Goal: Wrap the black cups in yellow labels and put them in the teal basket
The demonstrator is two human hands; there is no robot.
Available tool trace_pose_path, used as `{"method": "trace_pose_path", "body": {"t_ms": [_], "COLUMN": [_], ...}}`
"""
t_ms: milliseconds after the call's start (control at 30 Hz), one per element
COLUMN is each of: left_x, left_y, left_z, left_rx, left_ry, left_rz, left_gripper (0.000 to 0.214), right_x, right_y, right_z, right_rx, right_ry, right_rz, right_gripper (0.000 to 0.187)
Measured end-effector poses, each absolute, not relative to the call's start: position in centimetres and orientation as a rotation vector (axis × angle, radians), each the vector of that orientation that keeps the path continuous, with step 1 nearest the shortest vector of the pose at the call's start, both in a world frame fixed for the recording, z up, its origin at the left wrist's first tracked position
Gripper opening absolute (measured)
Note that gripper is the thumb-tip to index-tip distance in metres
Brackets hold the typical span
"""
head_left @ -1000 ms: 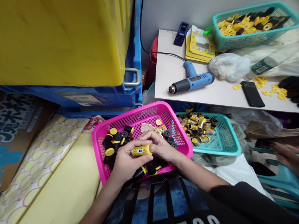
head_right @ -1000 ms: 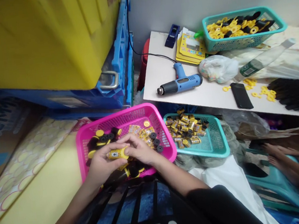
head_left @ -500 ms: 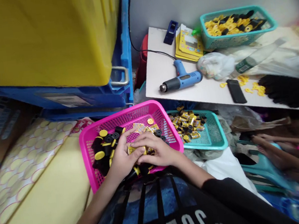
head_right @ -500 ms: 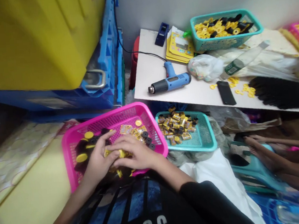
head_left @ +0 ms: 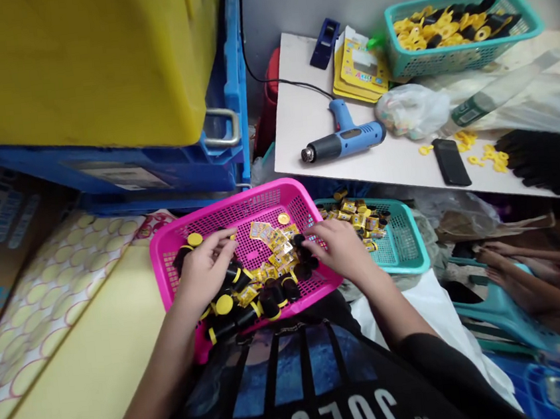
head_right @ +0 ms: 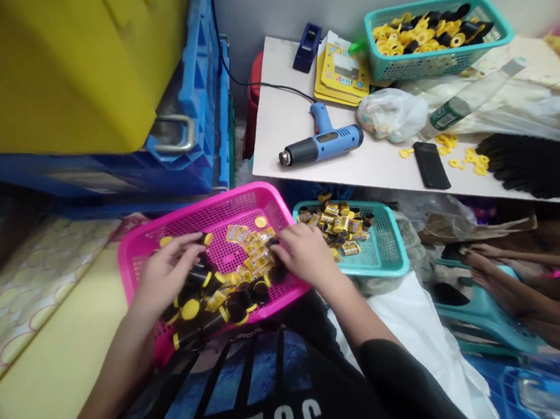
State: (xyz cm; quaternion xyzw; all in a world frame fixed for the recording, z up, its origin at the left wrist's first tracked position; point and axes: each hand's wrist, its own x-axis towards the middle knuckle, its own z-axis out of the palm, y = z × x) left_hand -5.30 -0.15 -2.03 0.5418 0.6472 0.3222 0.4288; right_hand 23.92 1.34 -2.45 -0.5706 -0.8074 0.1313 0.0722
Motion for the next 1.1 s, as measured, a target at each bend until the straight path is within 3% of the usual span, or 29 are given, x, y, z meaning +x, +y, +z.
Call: {"method": "trace_pose_path", "body": {"t_ms": [267,533,667,933,1100], "left_x": [-5.3,-6.5,-5.8,-4.9,-3.9], "left_y": [-1.3,-0.8,-0.2,-0.3,-0.1], "left_z": [-1.8,-1.4,-1.3,-1.7,-2.5], "left_rx": [1.557,1.556,1.571,1.533,1.273], "left_ry": [1.588,1.707,1.670,1.577,1.504], "left_rz": [0.684,0.747,0.760,0.843,0.934], "left_gripper": [0.029,0.029,0.028,0.022,0.025], "right_x": [18.9,16.5,14.6,14.9,15.1], "right_y": [3.0,2.6,4.2,6.0,4.9], "right_z": [-4.1,-5.5,-5.6,-5.8,-3.6], "right_rx": [-1.806,-1.696,-1.837,-1.881,-1.421], "right_ry": [-2.819,-2.880,-2.792,-2.654,-2.151], "right_rz": [0.191,0.281,0.449,0.689,1.422], "right_gripper": [0.032,0.030,0.035,0.014,0.016]}}
